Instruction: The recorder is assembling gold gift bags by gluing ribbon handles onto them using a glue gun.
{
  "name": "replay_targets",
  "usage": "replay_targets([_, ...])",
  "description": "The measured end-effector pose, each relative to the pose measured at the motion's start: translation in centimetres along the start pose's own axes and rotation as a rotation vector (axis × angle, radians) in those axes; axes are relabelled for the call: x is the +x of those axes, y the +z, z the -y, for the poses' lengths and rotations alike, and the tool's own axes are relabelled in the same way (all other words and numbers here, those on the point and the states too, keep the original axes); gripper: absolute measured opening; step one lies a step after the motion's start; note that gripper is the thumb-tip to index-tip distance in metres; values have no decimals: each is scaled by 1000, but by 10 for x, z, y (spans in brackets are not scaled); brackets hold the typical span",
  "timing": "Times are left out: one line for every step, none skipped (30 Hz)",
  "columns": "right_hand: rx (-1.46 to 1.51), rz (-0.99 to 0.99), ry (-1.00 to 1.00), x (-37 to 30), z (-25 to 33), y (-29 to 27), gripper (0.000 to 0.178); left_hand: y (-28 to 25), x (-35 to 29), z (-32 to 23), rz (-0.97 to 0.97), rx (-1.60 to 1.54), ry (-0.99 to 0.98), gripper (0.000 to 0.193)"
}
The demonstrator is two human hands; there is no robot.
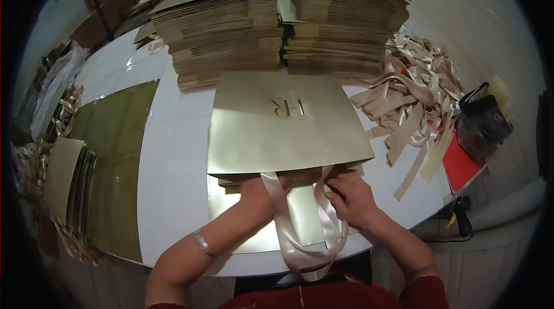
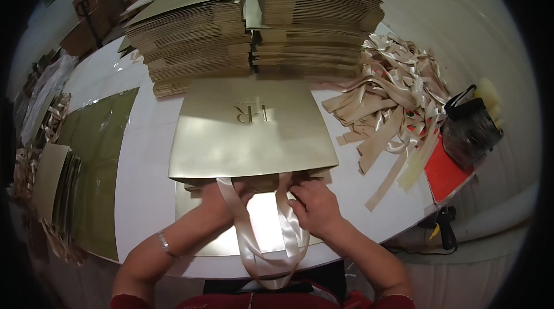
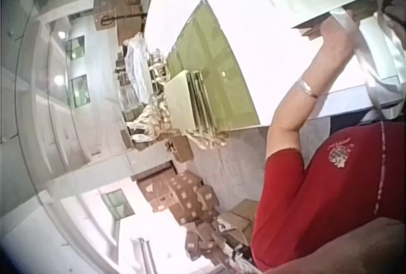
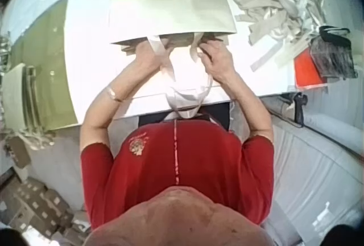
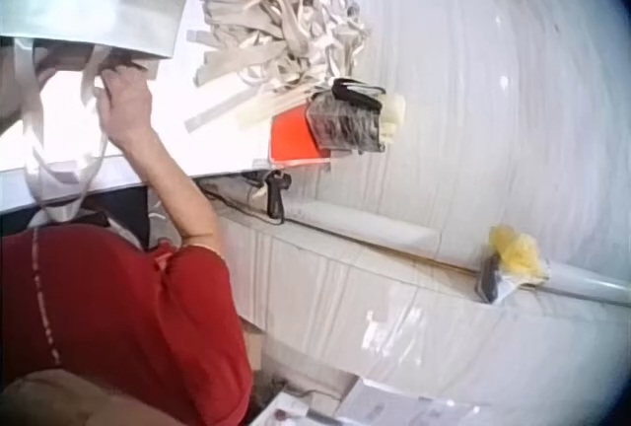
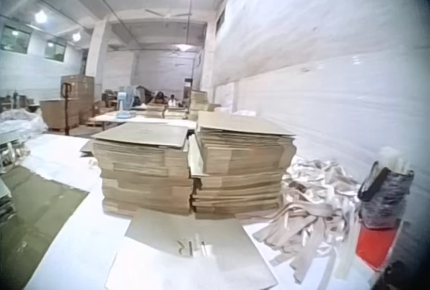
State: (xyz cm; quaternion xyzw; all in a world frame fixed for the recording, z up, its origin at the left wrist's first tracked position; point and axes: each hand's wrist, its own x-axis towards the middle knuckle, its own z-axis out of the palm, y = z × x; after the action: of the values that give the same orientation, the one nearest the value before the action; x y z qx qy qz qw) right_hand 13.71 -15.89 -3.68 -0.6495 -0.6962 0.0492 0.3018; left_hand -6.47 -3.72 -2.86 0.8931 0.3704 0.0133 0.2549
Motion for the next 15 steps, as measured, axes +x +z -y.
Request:
replay_targets([-5,2,5,-2,0,2,28,-6,9,-25,146,18,-48,31])
replay_targets([4,29,19,-3,0,1,28,6,18,-28,141,13,-42,31])
replay_targets([15,55,23,-2,2,-2,27,25,32,-24,-184,-46,219,31])
replay_targets([16,53,6,-3,2,-1,29,31,40,-23,-506,-99,476,31])
replay_targets([13,53,-4,-2,3,-1,29,35,43,-20,-516,-97,474,31])
replay_targets([8,34,-11,-3,4,-1,30,35,48,-20,-432,-247,420,31])
replay_targets([5,15,-18,-3,4,0,31,35,51,-20,-343,-392,364,32])
replay_targets([3,67,4,-4,4,0,30,37,52,-18,-393,-365,411,32])
replay_targets([3,61,13,-2,7,0,30,33,51,-17,-385,-363,418,32])
replay_targets([-56,92,13,2,12,0,28,28,50,-16,-374,-323,442,32])
replay_targets([-114,122,14,5,14,-1,27,25,49,-17,-362,-282,467,33])
replay_targets([-114,113,-17,6,14,0,23,24,48,-19,-352,-278,477,33])
replay_targets([-113,103,-4,6,12,-1,23,25,47,-21,-267,-387,383,32])
replay_targets([-101,134,4,5,10,-2,23,26,46,-22,-179,-491,287,31])
replay_targets([-86,170,9,4,8,-3,25,30,47,-19,-170,-487,290,31])
